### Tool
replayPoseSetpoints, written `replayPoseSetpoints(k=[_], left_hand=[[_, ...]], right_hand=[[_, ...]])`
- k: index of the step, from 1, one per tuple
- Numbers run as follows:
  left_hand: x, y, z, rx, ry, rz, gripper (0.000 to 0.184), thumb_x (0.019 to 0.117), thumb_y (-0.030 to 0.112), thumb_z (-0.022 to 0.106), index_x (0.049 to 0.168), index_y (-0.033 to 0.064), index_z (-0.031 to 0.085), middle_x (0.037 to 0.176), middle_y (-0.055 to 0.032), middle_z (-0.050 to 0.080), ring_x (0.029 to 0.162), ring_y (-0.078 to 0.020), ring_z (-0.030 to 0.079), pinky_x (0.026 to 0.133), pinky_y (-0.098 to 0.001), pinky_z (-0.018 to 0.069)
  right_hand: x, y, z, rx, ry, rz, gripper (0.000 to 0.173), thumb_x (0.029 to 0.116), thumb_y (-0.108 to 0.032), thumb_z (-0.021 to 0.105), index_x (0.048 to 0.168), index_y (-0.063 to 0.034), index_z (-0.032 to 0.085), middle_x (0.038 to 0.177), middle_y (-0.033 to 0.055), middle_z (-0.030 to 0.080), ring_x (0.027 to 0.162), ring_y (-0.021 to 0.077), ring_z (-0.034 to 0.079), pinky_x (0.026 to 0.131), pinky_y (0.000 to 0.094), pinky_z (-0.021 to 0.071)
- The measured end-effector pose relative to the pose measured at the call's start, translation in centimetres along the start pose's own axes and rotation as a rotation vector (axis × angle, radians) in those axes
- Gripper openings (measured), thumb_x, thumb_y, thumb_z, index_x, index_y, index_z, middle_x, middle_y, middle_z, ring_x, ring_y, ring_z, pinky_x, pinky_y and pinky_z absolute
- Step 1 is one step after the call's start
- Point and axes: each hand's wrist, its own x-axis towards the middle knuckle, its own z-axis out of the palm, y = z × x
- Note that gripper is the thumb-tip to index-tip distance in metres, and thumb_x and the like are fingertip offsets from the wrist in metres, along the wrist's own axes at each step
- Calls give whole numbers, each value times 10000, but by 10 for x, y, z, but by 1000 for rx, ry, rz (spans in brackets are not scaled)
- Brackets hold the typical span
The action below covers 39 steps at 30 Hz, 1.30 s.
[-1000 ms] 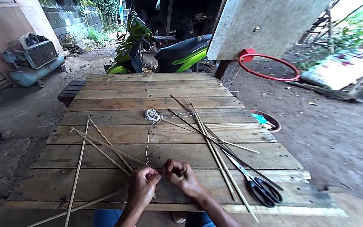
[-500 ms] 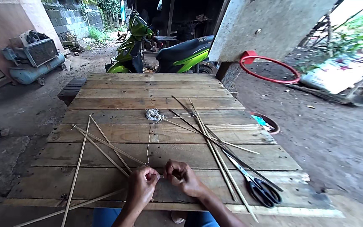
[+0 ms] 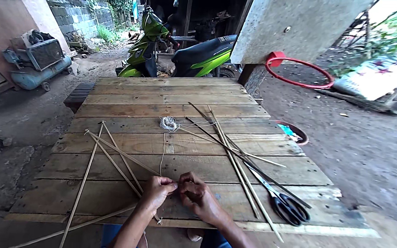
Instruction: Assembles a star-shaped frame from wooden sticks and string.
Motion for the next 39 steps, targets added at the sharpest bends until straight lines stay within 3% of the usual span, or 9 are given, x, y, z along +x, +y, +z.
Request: replayPoseSetpoints(k=[9, 12, 16, 22, 25, 28, 34, 39], left_hand=[[2, -8, 3, 121, -52, 131, 81, 947, 23, 686, 975, -19, 749, 904, -47, 716, 834, -33, 636, 822, -235, 516], [4, -18, 2, 202, -65, 249, 91, 920, 33, 714, 973, -14, 769, 945, -66, 701, 888, -55, 624, 843, -231, 506], [7, -28, 2, 253, -40, 314, 96, 893, 79, 755, 962, 19, 786, 911, -39, 694, 868, -55, 628, 818, -232, 516], [6, -29, 2, 253, -11, 327, 86, 896, 92, 759, 945, 24, 780, 919, -44, 703, 872, -51, 642, 822, -225, 524], [5, -29, 3, 234, -14, 309, 80, 919, 88, 727, 944, 20, 759, 928, -40, 703, 848, -38, 640, 800, -214, 528], [5, -28, 3, 219, -16, 284, 64, 922, 78, 711, 935, 24, 744, 896, -19, 693, 798, -20, 629, 759, -199, 524], [5, -27, 4, 214, 11, 274, 50, 917, 76, 714, 916, 35, 743, 829, 14, 691, 739, 3, 616, 717, -190, 511], [6, -27, 2, 205, 28, 280, 54, 916, 85, 717, 904, 41, 746, 815, 23, 695, 736, 10, 624, 719, -185, 518]], right_hand=[[2, -7, -5, 133, 29, 208, 94, 838, -44, 637, 833, 23, 703, 1006, 93, 644, 883, 22, 650, 755, 151, 563], [6, -9, -11, 174, 14, 325, 95, 829, -73, 637, 792, -32, 714, 966, 35, 681, 903, 3, 644, 743, 153, 538], [10, -11, -15, 175, -17, 450, 80, 831, -110, 653, 790, -67, 707, 915, -3, 687, 866, 12, 649, 740, 183, 540], [12, -17, -13, 242, -14, 572, 73, 861, -88, 630, 849, -41, 685, 889, 10, 684, 753, 52, 686, 733, 241, 610], [11, -17, -11, 312, 29, 588, 31, 904, -53, 644, 918, -33, 663, 816, -7, 707, 718, 63, 709, 724, 255, 626], [9, -17, -11, 312, 31, 578, 66, 906, 1, 668, 960, 10, 707, 846, 16, 737, 736, 49, 720, 744, 230, 627], [3, -15, -9, 192, 26, 495, 77, 861, -17, 712, 923, 16, 744, 914, 49, 738, 741, 26, 698, 732, 195, 605], [-1, -10, 1, 190, 112, 427, 69, 855, -49, 701, 887, 0, 738, 867, 21, 726, 693, 0, 671, 677, 168, 585]])
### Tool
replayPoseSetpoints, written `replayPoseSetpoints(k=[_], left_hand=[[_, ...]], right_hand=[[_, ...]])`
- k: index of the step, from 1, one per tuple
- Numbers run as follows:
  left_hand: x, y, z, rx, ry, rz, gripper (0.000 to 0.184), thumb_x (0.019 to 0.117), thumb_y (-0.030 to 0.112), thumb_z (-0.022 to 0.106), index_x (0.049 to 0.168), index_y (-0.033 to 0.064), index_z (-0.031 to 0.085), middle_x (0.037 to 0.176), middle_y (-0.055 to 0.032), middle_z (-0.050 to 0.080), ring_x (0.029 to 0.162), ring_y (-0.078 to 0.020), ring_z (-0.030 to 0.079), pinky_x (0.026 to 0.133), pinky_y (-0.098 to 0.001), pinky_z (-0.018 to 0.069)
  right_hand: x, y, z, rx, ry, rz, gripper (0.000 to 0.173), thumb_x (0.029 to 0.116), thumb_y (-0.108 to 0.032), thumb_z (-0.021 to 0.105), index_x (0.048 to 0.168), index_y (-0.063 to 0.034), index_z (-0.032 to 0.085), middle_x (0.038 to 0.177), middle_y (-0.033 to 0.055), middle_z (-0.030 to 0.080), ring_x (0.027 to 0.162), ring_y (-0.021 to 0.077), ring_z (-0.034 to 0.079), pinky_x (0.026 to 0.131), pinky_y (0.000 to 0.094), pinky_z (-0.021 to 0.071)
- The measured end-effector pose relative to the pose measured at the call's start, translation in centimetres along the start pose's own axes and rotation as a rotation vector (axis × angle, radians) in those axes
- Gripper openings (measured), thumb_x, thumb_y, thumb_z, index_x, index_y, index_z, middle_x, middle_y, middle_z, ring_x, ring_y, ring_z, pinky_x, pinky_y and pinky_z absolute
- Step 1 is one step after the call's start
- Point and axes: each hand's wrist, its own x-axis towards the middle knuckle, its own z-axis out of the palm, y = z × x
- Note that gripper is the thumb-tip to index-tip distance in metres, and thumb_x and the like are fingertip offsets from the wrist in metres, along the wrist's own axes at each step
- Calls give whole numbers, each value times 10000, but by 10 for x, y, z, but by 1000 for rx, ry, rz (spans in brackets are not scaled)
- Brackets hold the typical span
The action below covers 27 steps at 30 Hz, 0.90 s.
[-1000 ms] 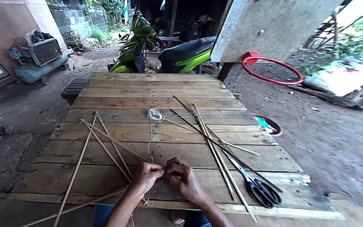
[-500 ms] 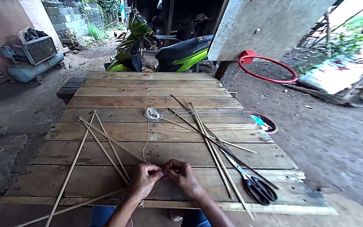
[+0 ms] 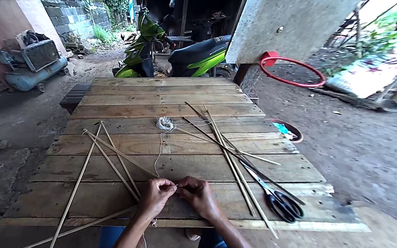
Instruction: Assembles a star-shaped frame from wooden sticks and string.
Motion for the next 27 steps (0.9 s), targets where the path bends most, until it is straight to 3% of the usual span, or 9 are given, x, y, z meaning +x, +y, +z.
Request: replayPoseSetpoints(k=[8, 10, 12, 14, 16, 20, 24, 25, 27], left_hand=[[2, 2, -2, 57, 12, 5, 63, 897, 108, 731, 881, 53, 757, 787, 26, 700, 718, 3, 627, 712, -209, 518], [3, 3, -3, 60, 0, -2, 60, 891, 101, 733, 878, 47, 754, 786, 19, 701, 716, 0, 631, 714, -212, 522], [5, 4, -6, 76, -33, -20, 60, 889, 104, 736, 885, 47, 754, 796, 14, 703, 727, -9, 634, 723, -221, 524], [6, 6, -10, 108, -77, -48, 73, 894, 112, 742, 907, 41, 753, 823, 1, 705, 752, -25, 636, 745, -243, 522], [6, 9, -11, 152, -81, -56, 82, 896, 120, 748, 917, 41, 758, 841, -13, 714, 771, -48, 647, 762, -268, 526], [-8, 6, 3, 269, 132, 100, 73, 867, 109, 769, 899, 47, 791, 874, -66, 732, 844, -132, 683, 818, -322, 547], [-11, -11, 22, 409, 411, 467, 68, 757, 61, 771, 815, 74, 804, 744, -45, 705, 738, -174, 675, 697, -320, 552], [-11, -12, 23, 444, 414, 494, 66, 761, 64, 764, 814, 73, 802, 735, -48, 705, 727, -183, 677, 689, -329, 554], [-14, -4, 19, 473, 303, 385, 73, 836, 75, 738, 872, 53, 797, 783, -78, 715, 778, -225, 678, 744, -385, 544]], right_hand=[[-2, 3, 8, -43, 82, -91, 76, 836, -69, 667, 841, -24, 728, 875, 29, 714, 714, -7, 657, 649, 159, 561], [-3, 6, 9, -97, 103, -185, 80, 833, -73, 667, 821, -24, 729, 935, 54, 719, 807, 10, 672, 697, 151, 556], [-1, 10, 9, -216, 128, -347, 99, 838, -97, 670, 812, -40, 746, 989, 79, 734, 941, 84, 676, 821, 189, 542], [1, 14, 9, -332, 140, -484, 115, 849, -121, 647, 809, -79, 746, 961, 58, 745, 948, 137, 659, 862, 227, 510], [2, 16, 8, -391, 135, -526, 120, 852, -133, 635, 790, -98, 732, 895, 34, 743, 900, 143, 649, 833, 242, 496], [3, 16, 8, -400, 119, -463, 109, 827, -139, 639, 775, -95, 724, 857, 31, 740, 846, 148, 652, 781, 266, 498], [4, 13, 6, -343, 77, -343, 95, 800, -127, 650, 774, -71, 723, 825, 37, 727, 809, 129, 640, 747, 267, 488], [4, 13, 6, -322, 70, -304, 95, 793, -125, 652, 777, -63, 723, 800, 34, 712, 790, 120, 626, 731, 262, 476], [3, 11, 5, -314, 74, -235, 109, 789, -137, 654, 799, -56, 726, 790, 35, 698, 778, 117, 635, 713, 266, 491]])
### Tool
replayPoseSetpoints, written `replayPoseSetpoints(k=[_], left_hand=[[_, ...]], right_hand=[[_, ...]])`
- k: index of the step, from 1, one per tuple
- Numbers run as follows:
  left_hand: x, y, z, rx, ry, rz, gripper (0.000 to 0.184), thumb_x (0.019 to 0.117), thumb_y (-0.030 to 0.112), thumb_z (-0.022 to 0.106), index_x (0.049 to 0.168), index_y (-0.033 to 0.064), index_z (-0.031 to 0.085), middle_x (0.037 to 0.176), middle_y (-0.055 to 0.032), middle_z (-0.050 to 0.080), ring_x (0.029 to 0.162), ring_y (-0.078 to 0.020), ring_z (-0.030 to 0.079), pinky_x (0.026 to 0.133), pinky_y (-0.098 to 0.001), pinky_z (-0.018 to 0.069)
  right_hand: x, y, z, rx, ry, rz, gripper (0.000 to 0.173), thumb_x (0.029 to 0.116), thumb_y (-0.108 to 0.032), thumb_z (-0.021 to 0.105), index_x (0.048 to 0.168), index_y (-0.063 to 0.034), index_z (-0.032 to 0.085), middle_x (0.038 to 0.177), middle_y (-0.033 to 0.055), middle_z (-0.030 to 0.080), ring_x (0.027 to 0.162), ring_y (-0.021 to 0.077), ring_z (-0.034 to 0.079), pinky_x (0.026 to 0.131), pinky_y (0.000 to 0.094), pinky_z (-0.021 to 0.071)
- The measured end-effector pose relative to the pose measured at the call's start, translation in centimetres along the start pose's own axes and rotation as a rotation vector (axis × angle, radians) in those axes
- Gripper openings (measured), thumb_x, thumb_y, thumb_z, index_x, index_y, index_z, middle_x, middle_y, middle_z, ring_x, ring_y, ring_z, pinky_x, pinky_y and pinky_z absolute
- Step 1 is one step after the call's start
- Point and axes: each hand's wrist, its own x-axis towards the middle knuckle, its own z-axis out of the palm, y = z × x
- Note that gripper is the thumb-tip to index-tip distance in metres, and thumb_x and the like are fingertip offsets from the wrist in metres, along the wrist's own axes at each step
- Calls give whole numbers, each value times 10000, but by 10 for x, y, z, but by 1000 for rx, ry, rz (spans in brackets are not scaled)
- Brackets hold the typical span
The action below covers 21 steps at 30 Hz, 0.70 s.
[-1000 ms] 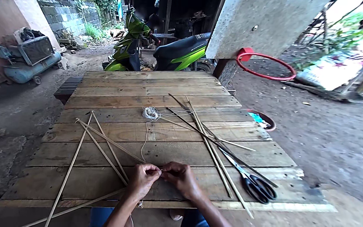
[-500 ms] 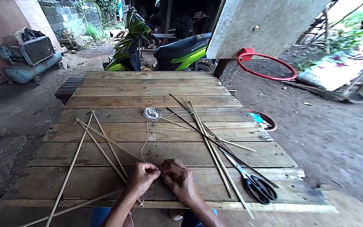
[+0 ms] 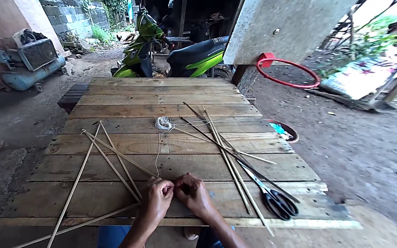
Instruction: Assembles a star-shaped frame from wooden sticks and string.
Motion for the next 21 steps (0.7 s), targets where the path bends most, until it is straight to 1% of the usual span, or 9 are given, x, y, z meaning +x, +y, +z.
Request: replayPoseSetpoints(k=[1, 3, 4, 5, 7, 9, 13, 18, 21], left_hand=[[3, 4, -7, -21, -121, -84, 111, 899, 94, 708, 940, 31, 790, 849, -107, 723, 844, -251, 672, 811, -421, 525], [11, 4, -17, -98, -324, -238, 184, 977, 140, 652, 1055, 15, 762, 955, -123, 720, 923, -237, 656, 889, -419, 504], [15, 2, -19, -165, -398, -310, 195, 996, 153, 637, 1087, 17, 743, 962, -105, 706, 907, -196, 642, 878, -388, 503], [18, -2, -20, -248, -440, -369, 180, 1002, 146, 630, 1087, 19, 724, 930, -73, 684, 849, -142, 620, 830, -345, 502], [22, -5, -20, -392, -451, -434, 126, 996, 99, 632, 1043, 12, 711, 870, -31, 650, 772, -71, 580, 757, -272, 485], [23, -4, -21, -439, -448, -458, 104, 989, 70, 632, 1017, 6, 709, 844, -14, 637, 751, -49, 565, 738, -244, 476], [25, -3, -22, -424, -453, -468, 100, 988, 74, 636, 1015, 15, 712, 840, -7, 634, 748, -51, 560, 735, -248, 470], [25, -4, -20, -425, -451, -470, 94, 981, 73, 647, 1013, 13, 714, 856, -16, 646, 765, -56, 574, 750, -258, 480], [25, -3, -20, -428, -448, -475, 92, 977, 78, 658, 1009, 13, 715, 859, -18, 648, 765, -56, 573, 752, -259, 479]], right_hand=[[0, -1, 0, -3, 4, 21, 118, 789, -143, 653, 811, -54, 726, 803, 42, 702, 787, 121, 652, 715, 274, 512], [-1, -2, 1, 6, 14, 30, 127, 802, -144, 648, 832, -50, 727, 848, 55, 714, 813, 117, 677, 728, 272, 544], [-2, -2, 1, 17, 16, 20, 123, 813, -136, 649, 844, -46, 727, 884, 65, 722, 839, 113, 686, 747, 264, 556], [-2, -1, 1, 30, 21, 5, 118, 822, -128, 655, 855, -41, 726, 916, 76, 726, 856, 111, 691, 761, 255, 562], [-2, 1, 0, 62, 31, -25, 114, 841, -118, 672, 891, -23, 711, 969, 94, 714, 835, 96, 687, 741, 224, 571], [-3, 0, -1, 93, 38, -47, 118, 841, -91, 681, 911, 4, 689, 1026, 127, 704, 834, 97, 697, 723, 213, 589], [-4, -1, 0, 35, 79, -107, 93, 800, -98, 675, 837, -14, 691, 1059, 147, 708, 948, 129, 701, 799, 216, 579], [-4, -2, 4, -45, 80, -129, 91, 794, -126, 682, 815, -40, 702, 1102, 141, 707, 997, 163, 687, 856, 253, 561], [-3, -3, 5, -73, 92, -138, 95, 795, -126, 673, 802, -37, 704, 1082, 138, 716, 981, 171, 691, 852, 256, 560]])
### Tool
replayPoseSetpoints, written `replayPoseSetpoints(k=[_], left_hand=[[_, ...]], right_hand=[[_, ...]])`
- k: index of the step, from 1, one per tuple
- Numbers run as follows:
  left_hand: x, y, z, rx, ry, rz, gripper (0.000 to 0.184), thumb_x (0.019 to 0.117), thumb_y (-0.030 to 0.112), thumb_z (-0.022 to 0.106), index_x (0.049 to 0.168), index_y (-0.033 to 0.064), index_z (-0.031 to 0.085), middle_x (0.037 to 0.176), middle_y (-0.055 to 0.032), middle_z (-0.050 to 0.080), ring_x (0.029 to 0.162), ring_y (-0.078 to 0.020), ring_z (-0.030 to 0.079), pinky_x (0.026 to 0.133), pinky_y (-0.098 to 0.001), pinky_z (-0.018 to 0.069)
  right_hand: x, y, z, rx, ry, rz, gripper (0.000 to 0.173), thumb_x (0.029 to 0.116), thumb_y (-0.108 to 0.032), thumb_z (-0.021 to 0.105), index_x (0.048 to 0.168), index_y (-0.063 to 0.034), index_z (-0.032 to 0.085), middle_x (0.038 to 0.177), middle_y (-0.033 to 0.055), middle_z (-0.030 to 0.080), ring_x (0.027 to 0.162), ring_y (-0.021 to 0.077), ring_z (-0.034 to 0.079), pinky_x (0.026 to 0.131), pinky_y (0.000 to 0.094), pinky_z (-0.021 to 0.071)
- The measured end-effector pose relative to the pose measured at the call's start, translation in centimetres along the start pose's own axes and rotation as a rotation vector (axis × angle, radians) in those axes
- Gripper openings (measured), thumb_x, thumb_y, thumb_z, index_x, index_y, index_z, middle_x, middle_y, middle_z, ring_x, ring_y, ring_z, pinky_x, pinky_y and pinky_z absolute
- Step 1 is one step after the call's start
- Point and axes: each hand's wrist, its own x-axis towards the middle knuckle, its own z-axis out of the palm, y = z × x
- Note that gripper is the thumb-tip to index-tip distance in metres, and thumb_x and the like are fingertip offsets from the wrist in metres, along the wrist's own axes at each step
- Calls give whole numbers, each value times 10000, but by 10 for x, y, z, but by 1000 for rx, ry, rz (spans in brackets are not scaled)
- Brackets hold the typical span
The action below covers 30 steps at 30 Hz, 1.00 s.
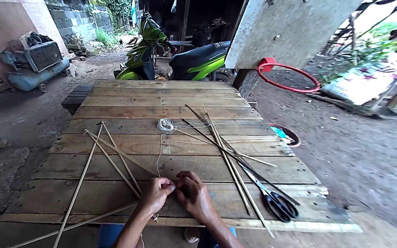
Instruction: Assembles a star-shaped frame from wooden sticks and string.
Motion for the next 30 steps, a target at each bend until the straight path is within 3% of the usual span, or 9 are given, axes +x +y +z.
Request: replayPoseSetpoints(k=[8, 16, 22, 30], left_hand=[[-1, -6, 1, 33, 74, 37, 65, 948, 77, 690, 972, 28, 725, 794, 7, 632, 705, -48, 556, 706, -251, 474], [-6, -6, 9, 187, 149, 53, 148, 992, 126, 641, 1051, 21, 726, 936, -87, 704, 860, -163, 658, 847, -367, 522], [-9, -13, 13, 282, 200, 130, 155, 983, 103, 634, 1044, 10, 742, 985, -135, 707, 952, -255, 659, 921, -440, 507], [-10, -19, 17, 320, 258, 206, 138, 967, 71, 647, 1027, -2, 748, 982, -147, 719, 961, -281, 670, 924, -454, 510]], right_hand=[[1, 1, -2, -51, 8, 45, 133, 769, -141, 641, 750, -11, 663, 1024, 154, 693, 950, 217, 667, 816, 306, 542], [-1, 2, -1, -139, 10, 15, 106, 740, -108, 636, 713, -7, 651, 954, 146, 679, 943, 254, 653, 835, 328, 532], [1, -1, 0, -157, -24, 57, 89, 721, -88, 668, 713, 1, 659, 966, 150, 679, 968, 280, 651, 852, 364, 535], [0, -2, 0, -181, -22, 43, 79, 727, -92, 672, 710, -20, 647, 931, 142, 668, 954, 275, 645, 838, 353, 527]])
